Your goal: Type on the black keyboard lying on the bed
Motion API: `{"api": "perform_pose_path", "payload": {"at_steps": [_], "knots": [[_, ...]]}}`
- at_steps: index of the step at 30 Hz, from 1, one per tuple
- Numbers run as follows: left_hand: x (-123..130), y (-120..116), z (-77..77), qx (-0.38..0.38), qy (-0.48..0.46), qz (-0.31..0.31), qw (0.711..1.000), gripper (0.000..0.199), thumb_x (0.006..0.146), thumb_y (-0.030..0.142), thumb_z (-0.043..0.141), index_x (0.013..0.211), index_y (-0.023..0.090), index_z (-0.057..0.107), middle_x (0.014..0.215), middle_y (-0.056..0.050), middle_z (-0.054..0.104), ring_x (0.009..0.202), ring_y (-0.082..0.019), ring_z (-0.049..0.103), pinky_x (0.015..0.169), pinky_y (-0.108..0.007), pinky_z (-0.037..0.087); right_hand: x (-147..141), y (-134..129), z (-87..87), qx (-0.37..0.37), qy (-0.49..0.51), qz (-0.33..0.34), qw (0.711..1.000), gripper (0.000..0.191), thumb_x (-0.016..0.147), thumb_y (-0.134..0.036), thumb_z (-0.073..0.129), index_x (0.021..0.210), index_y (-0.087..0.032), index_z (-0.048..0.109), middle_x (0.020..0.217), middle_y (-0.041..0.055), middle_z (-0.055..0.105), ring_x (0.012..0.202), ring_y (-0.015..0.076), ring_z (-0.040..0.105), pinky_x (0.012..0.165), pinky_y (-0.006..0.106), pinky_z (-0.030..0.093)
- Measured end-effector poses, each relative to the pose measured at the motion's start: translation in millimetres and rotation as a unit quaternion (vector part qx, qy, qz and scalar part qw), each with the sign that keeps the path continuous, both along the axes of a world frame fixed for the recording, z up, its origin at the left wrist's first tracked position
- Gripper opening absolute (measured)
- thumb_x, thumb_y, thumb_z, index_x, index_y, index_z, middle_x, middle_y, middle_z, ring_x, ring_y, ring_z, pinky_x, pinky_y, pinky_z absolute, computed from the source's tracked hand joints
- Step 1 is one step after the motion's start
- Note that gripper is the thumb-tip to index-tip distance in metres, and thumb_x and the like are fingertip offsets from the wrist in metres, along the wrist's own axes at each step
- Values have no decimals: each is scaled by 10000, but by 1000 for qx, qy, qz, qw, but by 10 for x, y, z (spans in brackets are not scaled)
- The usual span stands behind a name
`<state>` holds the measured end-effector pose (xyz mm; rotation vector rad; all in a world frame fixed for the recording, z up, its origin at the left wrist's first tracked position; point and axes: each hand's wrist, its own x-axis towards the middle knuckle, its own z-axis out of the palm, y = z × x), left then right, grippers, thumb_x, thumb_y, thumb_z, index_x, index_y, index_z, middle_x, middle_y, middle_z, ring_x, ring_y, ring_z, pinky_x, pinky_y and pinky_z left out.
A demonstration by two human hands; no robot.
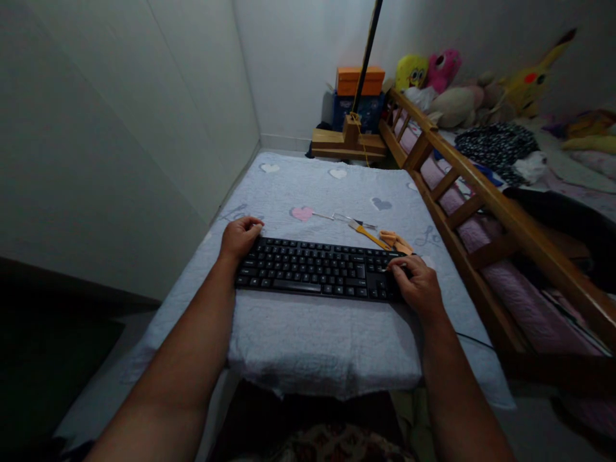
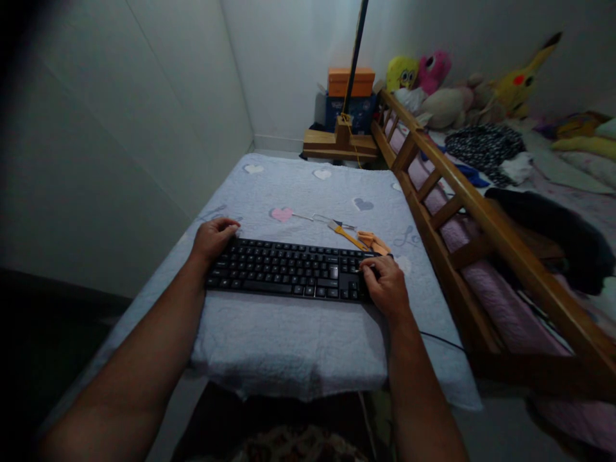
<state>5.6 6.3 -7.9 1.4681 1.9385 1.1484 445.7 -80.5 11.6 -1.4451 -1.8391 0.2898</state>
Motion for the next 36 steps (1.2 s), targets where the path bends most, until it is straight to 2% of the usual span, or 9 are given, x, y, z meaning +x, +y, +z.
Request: {"api": "perform_pose_path", "payload": {"at_steps": [10, 28, 36], "knots": [[-10, 14, -52, 1, -23, -9, 1000, 239, 728, 382, 640, 833, 206, 762, 666, -7, 668, 662, -203, 609, 671, -312, 464, 9, -3, 24, 3, 0, 0, 1000, 163, 891, -311, 592, 818, -262, 729, 861, 51, 754, 888, 258, 696, 874, 415, 533], [4, -9, -9, -1, -18, -10, 1000, 235, 733, 378, 649, 834, 203, 769, 655, 1, 659, 656, -199, 602, 683, -314, 467, 2, 12, 20, -6, 5, -12, 1000, 164, 878, -319, 601, 827, -256, 744, 856, 56, 749, 871, 256, 691, 853, 406, 540], [13, 4, -8, 0, -12, -11, 1000, 239, 728, 365, 626, 832, 201, 766, 668, 2, 659, 670, -197, 605, 684, -311, 455, 20, 29, 14, -12, 18, -9, 1000, 175, 860, -337, 601, 788, -251, 735, 858, 55, 755, 900, 261, 702, 901, 418, 540]]}}
